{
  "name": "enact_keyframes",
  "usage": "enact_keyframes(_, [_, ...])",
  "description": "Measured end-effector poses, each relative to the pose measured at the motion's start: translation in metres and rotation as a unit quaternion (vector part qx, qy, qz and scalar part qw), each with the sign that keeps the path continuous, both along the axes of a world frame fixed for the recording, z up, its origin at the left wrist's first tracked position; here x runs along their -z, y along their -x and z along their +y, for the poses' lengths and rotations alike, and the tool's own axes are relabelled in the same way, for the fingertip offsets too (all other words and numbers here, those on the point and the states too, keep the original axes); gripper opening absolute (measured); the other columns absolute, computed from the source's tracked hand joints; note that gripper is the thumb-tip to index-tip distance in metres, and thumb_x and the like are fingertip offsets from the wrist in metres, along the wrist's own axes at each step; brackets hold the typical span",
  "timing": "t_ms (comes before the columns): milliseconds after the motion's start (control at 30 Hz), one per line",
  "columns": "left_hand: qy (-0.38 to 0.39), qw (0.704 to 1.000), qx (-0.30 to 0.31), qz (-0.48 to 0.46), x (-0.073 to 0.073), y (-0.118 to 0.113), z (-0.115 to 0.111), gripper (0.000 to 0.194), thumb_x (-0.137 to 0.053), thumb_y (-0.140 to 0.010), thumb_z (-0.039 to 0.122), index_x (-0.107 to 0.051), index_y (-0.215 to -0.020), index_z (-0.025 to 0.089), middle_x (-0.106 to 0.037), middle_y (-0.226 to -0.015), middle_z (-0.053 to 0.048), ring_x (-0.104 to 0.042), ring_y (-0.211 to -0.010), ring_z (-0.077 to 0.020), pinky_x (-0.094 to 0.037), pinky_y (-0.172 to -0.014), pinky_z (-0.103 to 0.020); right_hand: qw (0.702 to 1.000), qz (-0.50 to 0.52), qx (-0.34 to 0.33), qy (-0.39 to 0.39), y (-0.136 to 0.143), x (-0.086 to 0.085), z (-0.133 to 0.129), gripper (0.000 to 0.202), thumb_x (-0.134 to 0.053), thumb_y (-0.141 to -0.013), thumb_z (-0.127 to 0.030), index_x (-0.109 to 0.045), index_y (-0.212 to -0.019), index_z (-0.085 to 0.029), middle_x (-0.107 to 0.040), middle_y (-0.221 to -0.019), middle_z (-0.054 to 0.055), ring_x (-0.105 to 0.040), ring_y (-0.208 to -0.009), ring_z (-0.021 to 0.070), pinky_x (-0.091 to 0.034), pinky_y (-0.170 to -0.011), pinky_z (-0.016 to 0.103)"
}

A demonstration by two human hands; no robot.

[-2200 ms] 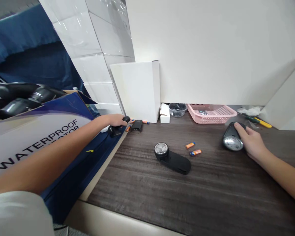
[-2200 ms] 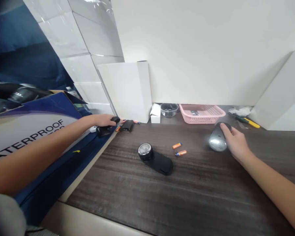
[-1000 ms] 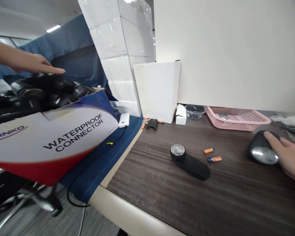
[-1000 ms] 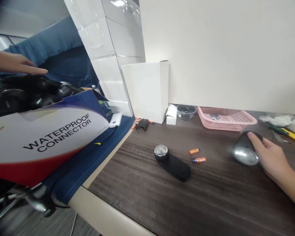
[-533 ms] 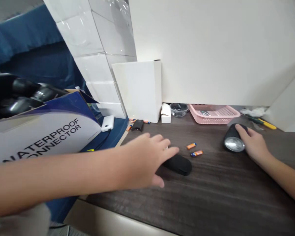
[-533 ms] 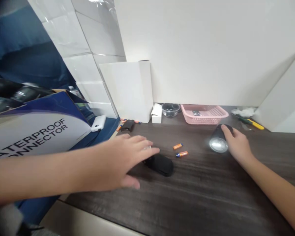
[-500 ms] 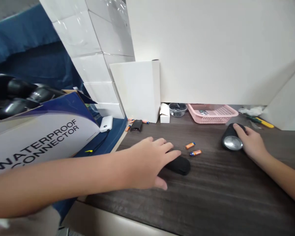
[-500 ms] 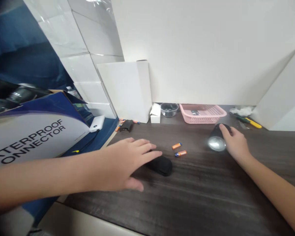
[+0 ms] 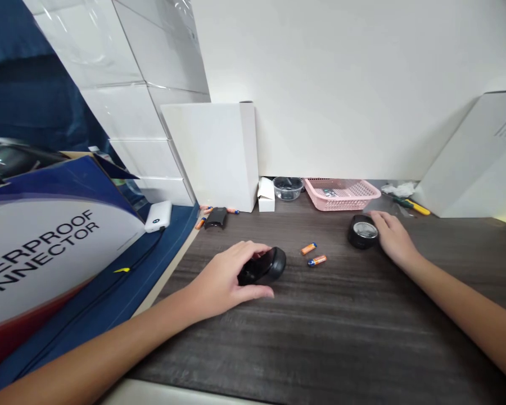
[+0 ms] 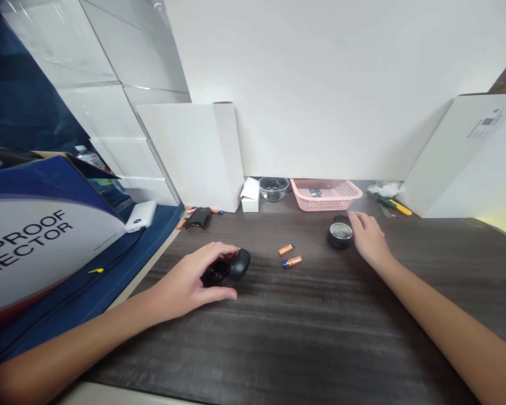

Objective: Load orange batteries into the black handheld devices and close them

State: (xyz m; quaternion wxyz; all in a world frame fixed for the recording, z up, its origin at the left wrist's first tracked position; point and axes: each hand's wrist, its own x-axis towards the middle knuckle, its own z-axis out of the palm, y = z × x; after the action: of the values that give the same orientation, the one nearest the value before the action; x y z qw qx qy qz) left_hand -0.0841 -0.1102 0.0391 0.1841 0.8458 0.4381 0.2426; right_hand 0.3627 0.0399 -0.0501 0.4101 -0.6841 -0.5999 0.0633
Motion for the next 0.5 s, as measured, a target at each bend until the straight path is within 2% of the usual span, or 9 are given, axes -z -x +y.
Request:
enact_keyframes(67, [-0.007,0.999,-0.013,-0.034,-0.004,-0.001,-0.008,0.067,-0.087,-0.087,0.059,-0.063,-0.14,0.028,-0.073,-0.134,-0.007,-0.072,-0.12,-0.0264,-0.057,-0.102,-0.038,0.999,0.026,0.009,-0.019,0.011,-0.012,-0.01,0.05,-0.039,-0.106,-0.056,-0.073,-0.122,-0.023,-0.071,-0.132,0.017,-0.062,-0.136,0.0371,-0.043,-0.119,0.062])
enact_keyframes(133, [-0.016,0.998,-0.024,-0.059,-0.008,-0.005,-0.015,0.064,-0.088,-0.088,0.055,-0.063,-0.139,0.028,-0.074,-0.132,-0.007,-0.073,-0.118,-0.0255,-0.058,-0.101,-0.037,0.994,0.02,0.02,-0.108,0.027,-0.032,-0.024,0.045,-0.045,-0.104,-0.054,-0.071,-0.124,-0.023,-0.067,-0.138,0.018,-0.056,-0.142,0.04,-0.034,-0.123,0.07])
enact_keyframes(200, [-0.033,0.996,-0.023,-0.082,-0.012,-0.011,-0.02,0.067,-0.09,-0.087,0.053,-0.062,-0.142,0.027,-0.074,-0.133,-0.007,-0.074,-0.119,-0.0262,-0.059,-0.102,-0.036,0.978,-0.021,-0.038,-0.203,0.045,-0.055,-0.04,0.04,-0.048,-0.104,-0.05,-0.068,-0.128,-0.023,-0.066,-0.138,0.016,-0.056,-0.141,0.0386,-0.035,-0.123,0.068])
enact_keyframes(267, [-0.056,0.993,-0.023,-0.101,-0.012,-0.016,-0.024,0.069,-0.09,-0.087,0.05,-0.061,-0.145,0.028,-0.074,-0.137,-0.008,-0.073,-0.123,-0.0277,-0.059,-0.105,-0.037,0.964,-0.048,-0.116,-0.233,0.064,-0.074,-0.056,0.033,-0.052,-0.106,-0.046,-0.066,-0.127,-0.026,-0.068,-0.134,0.013,-0.059,-0.138,0.0357,-0.039,-0.122,0.063])
enact_keyframes(367, [-0.08,0.989,-0.036,-0.12,-0.009,-0.021,-0.027,0.067,-0.09,-0.088,0.046,-0.061,-0.146,0.029,-0.072,-0.141,-0.009,-0.071,-0.128,-0.0285,-0.058,-0.107,-0.038,0.959,-0.027,-0.175,-0.222,0.091,-0.088,-0.084,0.025,-0.055,-0.107,-0.041,-0.066,-0.125,-0.028,-0.068,-0.132,0.011,-0.06,-0.135,0.0339,-0.043,-0.119,0.058])
enact_keyframes(433, [-0.079,0.988,-0.04,-0.126,-0.007,-0.022,-0.029,0.066,-0.089,-0.09,0.045,-0.06,-0.148,0.03,-0.072,-0.142,-0.008,-0.071,-0.128,-0.0278,-0.058,-0.107,-0.038,0.958,0.003,-0.24,-0.16,0.109,-0.089,-0.106,0.025,-0.056,-0.108,-0.042,-0.065,-0.128,-0.029,-0.066,-0.135,0.01,-0.062,-0.129,0.0313,-0.05,-0.112,0.052])
enact_keyframes(500, [-0.066,0.989,-0.034,-0.126,-0.005,-0.023,-0.031,0.067,-0.088,-0.09,0.043,-0.06,-0.149,0.03,-0.073,-0.14,-0.007,-0.07,-0.127,-0.0268,-0.056,-0.108,-0.037,0.939,0.019,-0.334,-0.074,0.126,-0.089,-0.131,0.032,-0.058,-0.109,-0.042,-0.061,-0.139,-0.031,-0.063,-0.141,0.009,-0.063,-0.126,0.0276,-0.054,-0.107,0.046])
